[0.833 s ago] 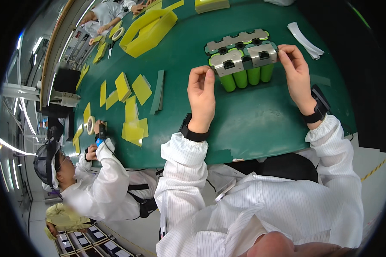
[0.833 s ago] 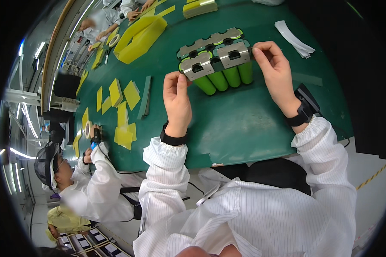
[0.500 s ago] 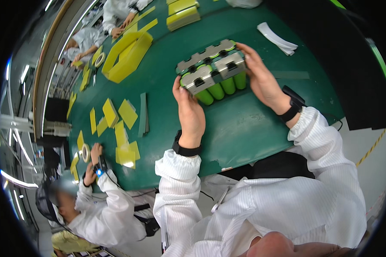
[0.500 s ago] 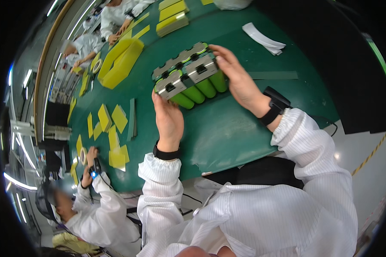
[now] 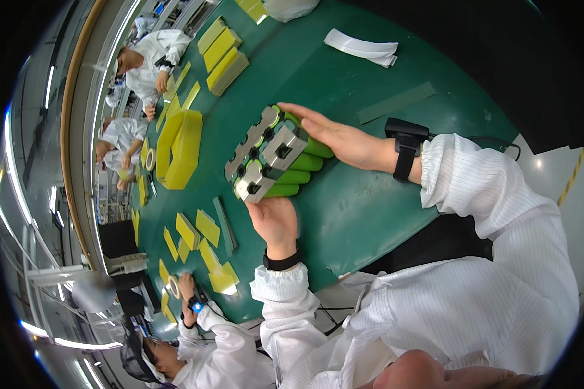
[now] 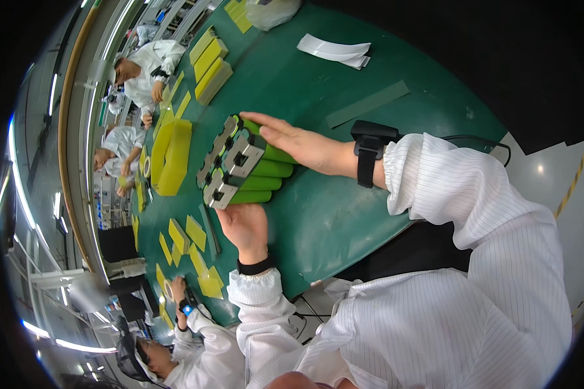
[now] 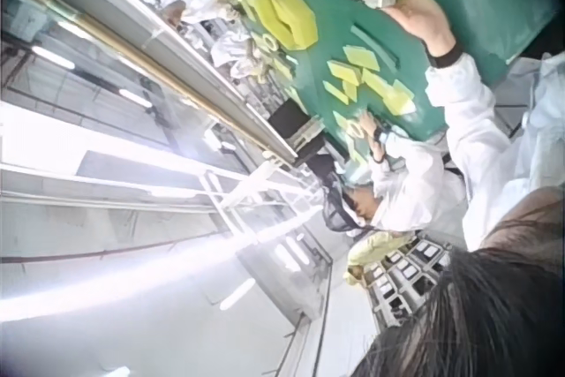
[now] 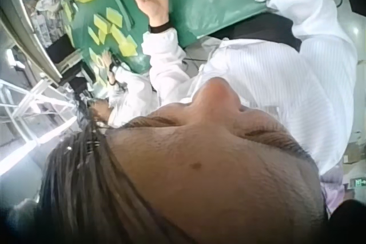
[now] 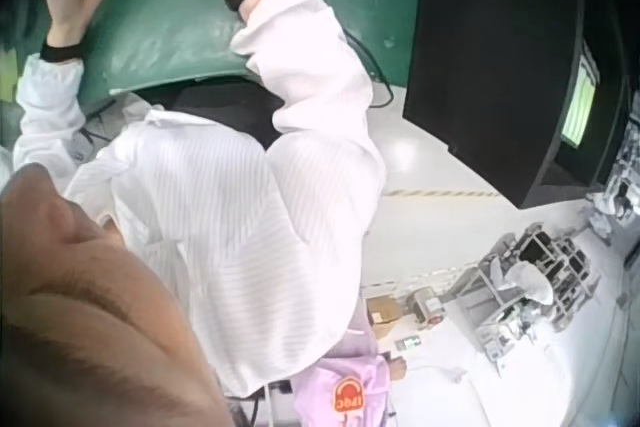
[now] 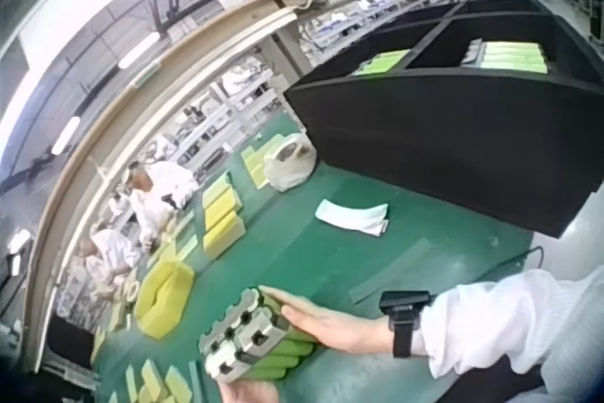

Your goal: The recorder is applying tape and connecting battery cells into a pack in a manufacturing environment.

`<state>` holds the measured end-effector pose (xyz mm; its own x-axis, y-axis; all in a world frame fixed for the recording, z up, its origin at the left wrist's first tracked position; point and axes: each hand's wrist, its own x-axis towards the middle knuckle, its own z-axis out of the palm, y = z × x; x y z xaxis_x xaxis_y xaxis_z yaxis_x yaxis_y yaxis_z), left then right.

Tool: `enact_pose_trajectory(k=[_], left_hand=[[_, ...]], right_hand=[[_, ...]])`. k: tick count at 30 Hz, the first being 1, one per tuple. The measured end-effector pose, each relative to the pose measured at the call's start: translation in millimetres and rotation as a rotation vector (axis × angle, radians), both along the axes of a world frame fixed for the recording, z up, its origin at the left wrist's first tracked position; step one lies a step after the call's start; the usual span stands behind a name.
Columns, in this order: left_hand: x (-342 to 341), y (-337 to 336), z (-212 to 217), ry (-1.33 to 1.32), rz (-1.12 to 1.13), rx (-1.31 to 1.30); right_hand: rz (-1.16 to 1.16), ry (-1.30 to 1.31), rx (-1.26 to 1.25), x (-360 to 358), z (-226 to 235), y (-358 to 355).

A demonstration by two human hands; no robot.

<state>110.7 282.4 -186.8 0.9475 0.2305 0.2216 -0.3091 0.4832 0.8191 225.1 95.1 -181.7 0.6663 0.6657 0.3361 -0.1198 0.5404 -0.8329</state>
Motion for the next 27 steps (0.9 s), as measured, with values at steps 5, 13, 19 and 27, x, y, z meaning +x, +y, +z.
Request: enact_pose_trajectory(k=[5, 13, 19, 27], left_hand=[[0, 11, -10, 0.075, 0.064, 0.111], [3, -6, 5, 0.029, 0.089, 0.043], [4, -10, 7, 0.038, 0.067, 0.051], [3, -7, 2, 0.042, 0.086, 0.073]], right_hand=[[-0.055, -0.014, -0.013, 1, -6, -1], [-0.061, 0.060, -0.104, -1, 14, -6], [-0.017, 0.070, -0.047, 4, 11, -7], [-0.087, 0.072, -0.096, 4, 8, -1]])
